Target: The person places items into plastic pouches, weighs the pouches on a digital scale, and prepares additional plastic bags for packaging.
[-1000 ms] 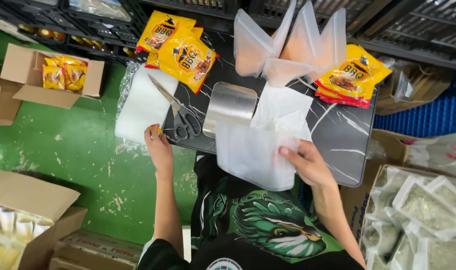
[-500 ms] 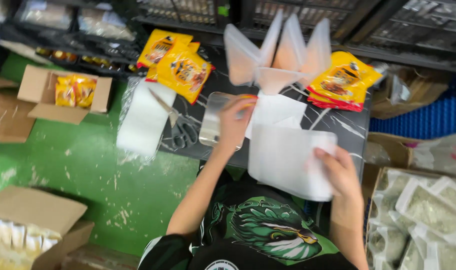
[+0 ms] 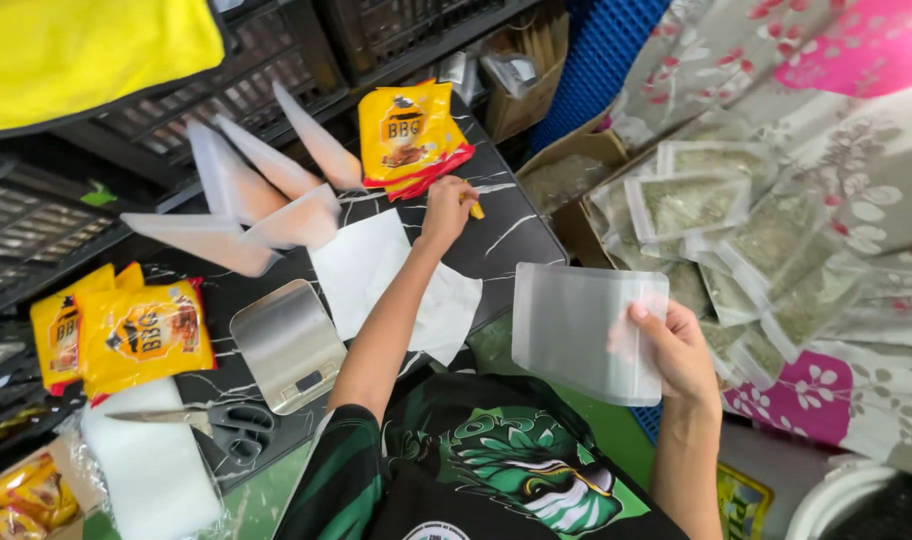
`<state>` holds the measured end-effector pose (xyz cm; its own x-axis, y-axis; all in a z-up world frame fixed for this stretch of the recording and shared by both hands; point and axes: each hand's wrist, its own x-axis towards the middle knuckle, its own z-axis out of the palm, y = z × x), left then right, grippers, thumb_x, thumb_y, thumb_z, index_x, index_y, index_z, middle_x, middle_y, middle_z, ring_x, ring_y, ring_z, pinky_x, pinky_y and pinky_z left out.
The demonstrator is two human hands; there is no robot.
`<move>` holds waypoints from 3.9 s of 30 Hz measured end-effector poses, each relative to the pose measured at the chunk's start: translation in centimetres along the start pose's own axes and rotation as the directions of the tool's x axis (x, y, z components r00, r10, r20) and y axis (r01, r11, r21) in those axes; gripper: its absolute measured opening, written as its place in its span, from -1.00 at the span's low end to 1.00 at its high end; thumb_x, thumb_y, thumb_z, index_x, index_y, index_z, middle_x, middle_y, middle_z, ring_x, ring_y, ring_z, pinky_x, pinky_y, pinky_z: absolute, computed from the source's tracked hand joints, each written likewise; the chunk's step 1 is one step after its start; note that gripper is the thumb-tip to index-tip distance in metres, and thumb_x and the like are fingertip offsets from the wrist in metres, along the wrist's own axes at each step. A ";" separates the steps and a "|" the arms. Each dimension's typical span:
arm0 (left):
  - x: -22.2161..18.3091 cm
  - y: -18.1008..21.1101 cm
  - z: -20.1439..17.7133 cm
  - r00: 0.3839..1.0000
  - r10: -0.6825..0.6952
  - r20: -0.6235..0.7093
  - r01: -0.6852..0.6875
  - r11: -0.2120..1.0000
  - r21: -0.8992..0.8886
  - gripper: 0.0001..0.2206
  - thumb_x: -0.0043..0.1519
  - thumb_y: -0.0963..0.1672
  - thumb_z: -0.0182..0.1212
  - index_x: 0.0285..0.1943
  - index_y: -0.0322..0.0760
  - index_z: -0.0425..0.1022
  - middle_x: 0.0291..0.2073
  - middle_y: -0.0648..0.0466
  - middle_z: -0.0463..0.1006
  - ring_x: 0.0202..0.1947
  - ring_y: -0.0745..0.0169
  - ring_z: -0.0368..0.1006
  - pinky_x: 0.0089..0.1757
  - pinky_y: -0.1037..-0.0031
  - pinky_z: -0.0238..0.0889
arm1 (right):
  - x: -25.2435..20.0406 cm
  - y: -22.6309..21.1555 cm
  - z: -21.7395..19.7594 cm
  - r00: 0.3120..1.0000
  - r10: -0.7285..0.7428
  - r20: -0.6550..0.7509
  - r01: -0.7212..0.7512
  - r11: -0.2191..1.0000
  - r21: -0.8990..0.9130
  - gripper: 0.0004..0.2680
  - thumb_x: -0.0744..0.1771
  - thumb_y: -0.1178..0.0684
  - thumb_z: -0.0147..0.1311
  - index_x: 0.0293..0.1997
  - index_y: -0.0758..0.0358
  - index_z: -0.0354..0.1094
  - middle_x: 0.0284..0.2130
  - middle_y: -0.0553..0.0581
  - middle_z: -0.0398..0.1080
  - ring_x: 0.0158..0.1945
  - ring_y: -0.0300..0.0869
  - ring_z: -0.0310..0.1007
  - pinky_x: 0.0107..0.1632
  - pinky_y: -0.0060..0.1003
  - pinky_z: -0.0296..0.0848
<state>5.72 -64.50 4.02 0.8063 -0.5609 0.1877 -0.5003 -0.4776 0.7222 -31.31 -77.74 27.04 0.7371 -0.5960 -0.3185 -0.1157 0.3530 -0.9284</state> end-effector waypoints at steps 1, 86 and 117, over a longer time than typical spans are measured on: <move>-0.2 1.2 -0.8 1.000 0.009 0.010 -0.009 1.000 -0.004 -0.87 0.05 -0.21 0.46 -0.32 -0.07 0.65 -0.18 0.05 0.57 -0.07 -0.15 0.51 -0.05 0.17 0.45 | -0.4 -0.5 0.4 1.000 -0.002 -0.014 0.002 1.000 0.003 -0.90 0.37 0.12 0.11 -0.28 0.31 0.35 -0.53 0.33 0.52 -0.53 -0.08 0.60 -0.54 -0.15 0.58; -37.2 6.1 -43.5 0.968 -0.071 -0.240 0.107 0.984 0.142 -0.90 0.30 -0.21 -0.02 -0.31 -0.28 0.22 -0.41 -0.06 0.30 -0.36 -0.16 0.46 -0.35 0.31 0.36 | -18.3 9.1 44.5 0.618 -0.196 0.761 0.786 0.174 -0.594 -0.80 0.36 0.18 -0.08 0.00 0.09 0.49 -0.31 0.24 0.48 -0.47 0.11 0.59 -0.39 -0.05 0.60; -37.1 6.8 -38.8 0.934 0.243 -0.263 0.019 0.700 0.714 -0.93 0.24 -0.20 0.09 -0.30 -0.23 0.33 -0.37 0.13 0.30 -0.38 0.25 0.40 -0.32 0.55 0.40 | -17.6 9.7 43.6 0.825 0.032 0.564 0.178 0.933 -0.313 -0.75 0.35 0.31 -0.16 -0.13 0.42 0.59 -0.53 0.03 0.39 -0.47 -0.29 0.19 -0.38 -0.37 0.41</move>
<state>-15.34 -20.72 27.86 0.7141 -0.4617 0.5262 -0.5601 -0.8277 0.0339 -16.42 -32.38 31.94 0.9801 -0.0731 -0.1845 -0.1852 -0.0029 -0.9827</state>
